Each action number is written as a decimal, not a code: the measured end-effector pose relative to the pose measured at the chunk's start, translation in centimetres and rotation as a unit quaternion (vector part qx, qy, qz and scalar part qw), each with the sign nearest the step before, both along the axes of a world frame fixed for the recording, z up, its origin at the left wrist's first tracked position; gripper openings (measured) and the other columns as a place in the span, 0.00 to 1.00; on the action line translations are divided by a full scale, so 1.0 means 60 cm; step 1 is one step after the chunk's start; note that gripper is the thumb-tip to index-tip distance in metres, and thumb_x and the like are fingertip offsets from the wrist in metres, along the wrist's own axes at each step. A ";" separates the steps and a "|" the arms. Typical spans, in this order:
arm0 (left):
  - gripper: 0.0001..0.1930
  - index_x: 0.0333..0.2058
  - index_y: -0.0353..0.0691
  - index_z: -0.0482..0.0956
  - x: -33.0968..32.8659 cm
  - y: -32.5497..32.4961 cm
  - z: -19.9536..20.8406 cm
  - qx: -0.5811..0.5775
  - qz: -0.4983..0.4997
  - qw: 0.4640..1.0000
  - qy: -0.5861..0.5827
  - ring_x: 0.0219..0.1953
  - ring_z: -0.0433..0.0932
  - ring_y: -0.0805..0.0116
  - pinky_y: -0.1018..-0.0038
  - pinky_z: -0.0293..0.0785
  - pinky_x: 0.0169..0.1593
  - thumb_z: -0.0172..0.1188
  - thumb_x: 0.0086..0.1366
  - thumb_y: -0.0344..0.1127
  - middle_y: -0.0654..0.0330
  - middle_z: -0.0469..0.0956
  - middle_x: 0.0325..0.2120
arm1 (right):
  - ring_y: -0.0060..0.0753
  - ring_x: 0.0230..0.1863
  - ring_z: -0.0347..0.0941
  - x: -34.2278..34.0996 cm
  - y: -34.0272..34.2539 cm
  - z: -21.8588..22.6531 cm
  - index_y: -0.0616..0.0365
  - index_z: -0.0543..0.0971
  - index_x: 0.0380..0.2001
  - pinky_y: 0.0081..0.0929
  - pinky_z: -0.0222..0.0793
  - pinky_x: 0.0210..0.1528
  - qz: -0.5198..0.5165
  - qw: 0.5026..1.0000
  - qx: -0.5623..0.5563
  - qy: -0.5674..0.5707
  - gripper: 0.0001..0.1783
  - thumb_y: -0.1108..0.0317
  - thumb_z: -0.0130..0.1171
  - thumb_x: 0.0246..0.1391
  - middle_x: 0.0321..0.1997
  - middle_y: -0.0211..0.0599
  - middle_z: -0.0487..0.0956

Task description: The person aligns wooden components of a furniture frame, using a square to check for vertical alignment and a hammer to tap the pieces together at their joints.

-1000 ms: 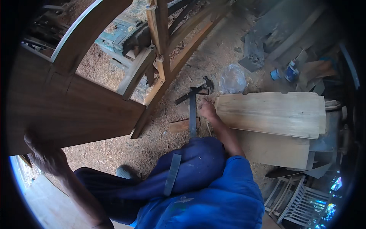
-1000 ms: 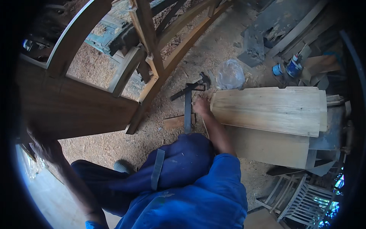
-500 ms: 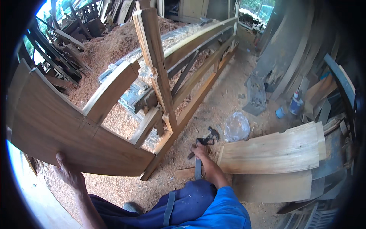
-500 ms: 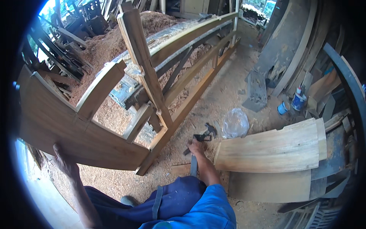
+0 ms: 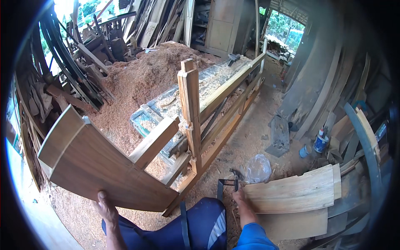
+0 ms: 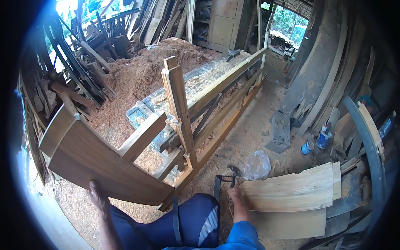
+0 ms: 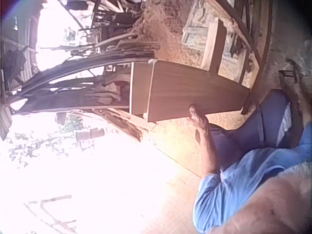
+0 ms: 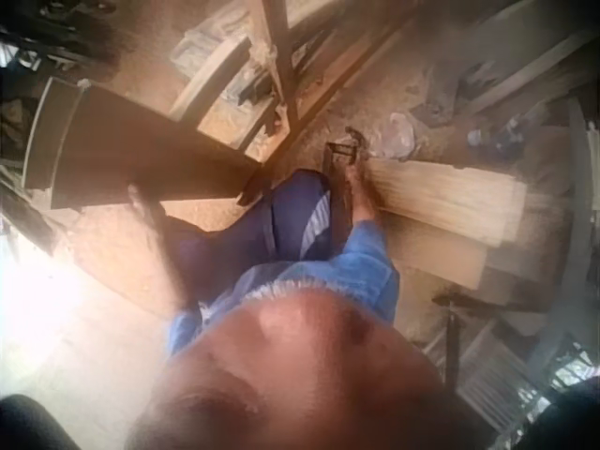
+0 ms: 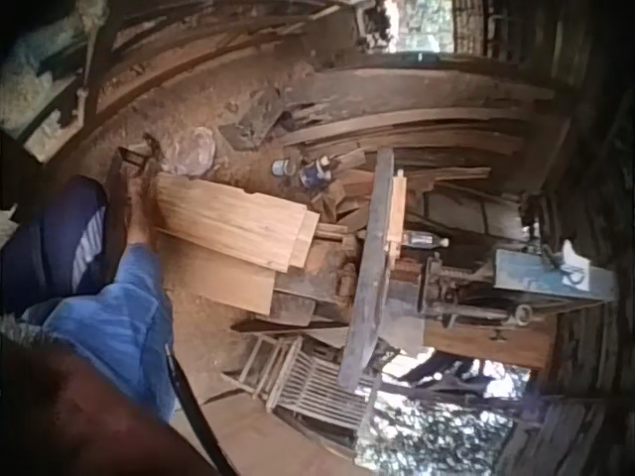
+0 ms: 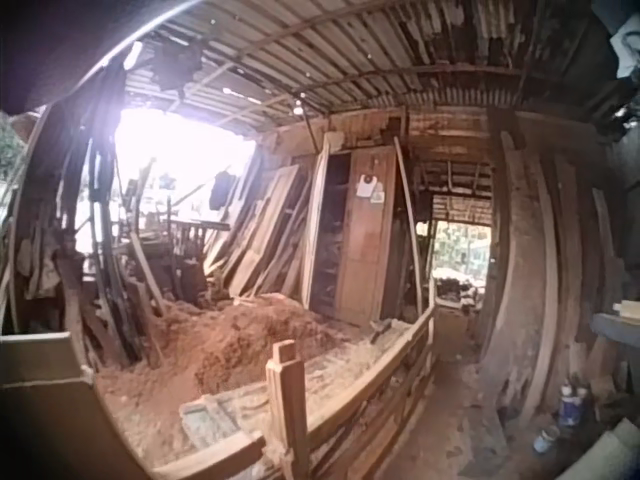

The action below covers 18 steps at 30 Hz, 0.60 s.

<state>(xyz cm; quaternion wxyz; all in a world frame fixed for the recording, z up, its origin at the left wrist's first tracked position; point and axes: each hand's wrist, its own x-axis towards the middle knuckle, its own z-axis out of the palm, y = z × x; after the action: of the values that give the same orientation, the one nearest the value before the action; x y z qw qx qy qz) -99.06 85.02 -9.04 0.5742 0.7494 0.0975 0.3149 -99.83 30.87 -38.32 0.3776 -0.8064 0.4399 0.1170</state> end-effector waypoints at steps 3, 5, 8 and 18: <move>0.35 0.61 0.29 0.64 0.021 -0.025 -0.007 -0.066 -0.026 0.997 -0.033 0.53 0.70 0.60 0.64 0.70 0.55 0.51 0.71 0.57 0.49 0.69 0.53 | 0.57 0.35 0.80 -0.038 -0.002 0.031 0.50 0.69 0.60 0.48 0.75 0.37 0.046 0.980 -0.182 -0.069 0.24 0.63 0.53 0.61 0.41 0.54 0.82; 0.34 0.59 0.28 0.66 0.011 -0.002 -0.010 -0.088 -0.012 0.996 0.027 0.52 0.72 0.60 0.64 0.73 0.53 0.52 0.71 0.57 0.48 0.70 0.53 | 0.40 0.27 0.80 -0.086 0.019 0.049 0.56 0.71 0.57 0.38 0.75 0.28 0.102 0.918 -0.254 -0.287 0.22 0.64 0.58 0.61 0.35 0.45 0.82; 0.33 0.57 0.27 0.68 0.028 -0.019 0.019 -0.064 -0.038 0.993 -0.087 0.50 0.74 0.60 0.65 0.74 0.50 0.53 0.71 0.55 0.46 0.72 0.51 | 0.22 0.23 0.73 -0.071 0.097 0.158 0.59 0.74 0.48 0.28 0.71 0.24 0.016 0.932 0.084 -0.351 0.16 0.65 0.61 0.60 0.26 0.33 0.76; 0.23 0.56 0.31 0.70 0.040 -0.016 0.003 0.228 0.000 0.969 -0.089 0.48 0.77 0.52 0.61 0.76 0.47 0.46 0.75 0.46 0.45 0.76 0.47 | 0.20 0.23 0.69 0.023 0.113 0.638 0.58 0.75 0.52 0.23 0.65 0.25 0.233 0.837 0.035 -0.494 0.16 0.63 0.49 0.67 0.22 0.26 0.71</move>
<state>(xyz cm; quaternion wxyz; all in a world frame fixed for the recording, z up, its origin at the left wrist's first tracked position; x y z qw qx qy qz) -96.63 84.08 -8.85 0.3944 0.8296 -0.0290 0.3942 -98.45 37.66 -0.06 0.5340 -0.8222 -0.0101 -0.1970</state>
